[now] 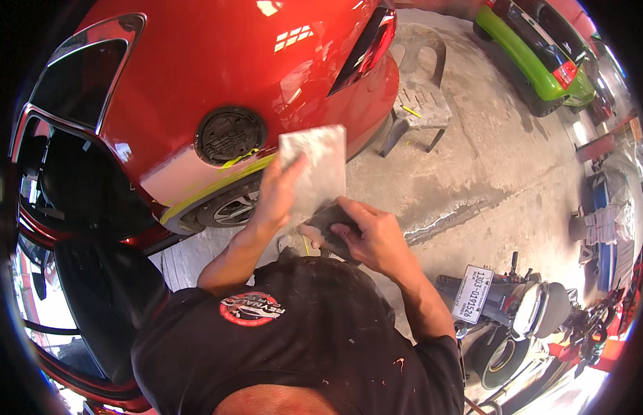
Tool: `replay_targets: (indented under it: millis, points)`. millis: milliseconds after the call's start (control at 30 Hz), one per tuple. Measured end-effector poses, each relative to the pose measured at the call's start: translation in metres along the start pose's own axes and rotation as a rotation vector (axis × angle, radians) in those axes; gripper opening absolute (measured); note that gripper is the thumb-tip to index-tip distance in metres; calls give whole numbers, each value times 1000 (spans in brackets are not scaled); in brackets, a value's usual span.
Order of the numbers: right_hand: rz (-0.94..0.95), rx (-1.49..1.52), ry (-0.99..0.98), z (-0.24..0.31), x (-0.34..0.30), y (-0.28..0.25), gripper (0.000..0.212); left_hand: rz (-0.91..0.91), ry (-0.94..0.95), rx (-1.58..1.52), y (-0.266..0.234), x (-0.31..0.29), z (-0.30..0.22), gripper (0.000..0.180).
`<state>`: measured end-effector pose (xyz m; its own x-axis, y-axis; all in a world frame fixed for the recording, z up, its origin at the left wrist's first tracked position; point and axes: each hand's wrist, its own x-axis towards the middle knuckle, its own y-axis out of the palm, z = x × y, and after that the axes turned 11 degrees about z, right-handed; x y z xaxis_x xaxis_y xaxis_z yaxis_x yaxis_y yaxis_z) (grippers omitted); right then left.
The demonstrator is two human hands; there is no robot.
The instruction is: The person applies masking tape to the rear quarter panel of a red car to protect the surrounding paint. They then mix a body filler with a hardener on a plastic sheet and apply the mixture to a sanded area on the panel. Finally, they use a sanding block to smooth the applied filler.
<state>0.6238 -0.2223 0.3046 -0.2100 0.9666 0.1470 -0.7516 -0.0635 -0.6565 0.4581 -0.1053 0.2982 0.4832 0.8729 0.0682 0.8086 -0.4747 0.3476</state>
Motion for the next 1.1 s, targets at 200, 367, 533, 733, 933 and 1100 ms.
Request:
replay_targets:
  millis: [200,367,533,733,933,1100]
  points:
    - [-328,538,164,-22,-39,-41,21,-143,74,-216,-36,14,11,35]
    - [-275,-22,-172,-4,-38,-55,33,-105,-210,-517,-18,-1,33,40]
    - [-39,-368,-479,15,-30,-51,50,12,-279,-599,21,-6,20,38]
    - [22,-520,-132,-60,-49,-15,66,28,-440,-531,28,-22,3,36]
    - [-312,168,211,-83,-49,4,42,-8,-20,-462,27,-19,-1,33]
    - [-679,1293,98,-54,-20,27,55,-244,-123,-479,34,-22,20,30]
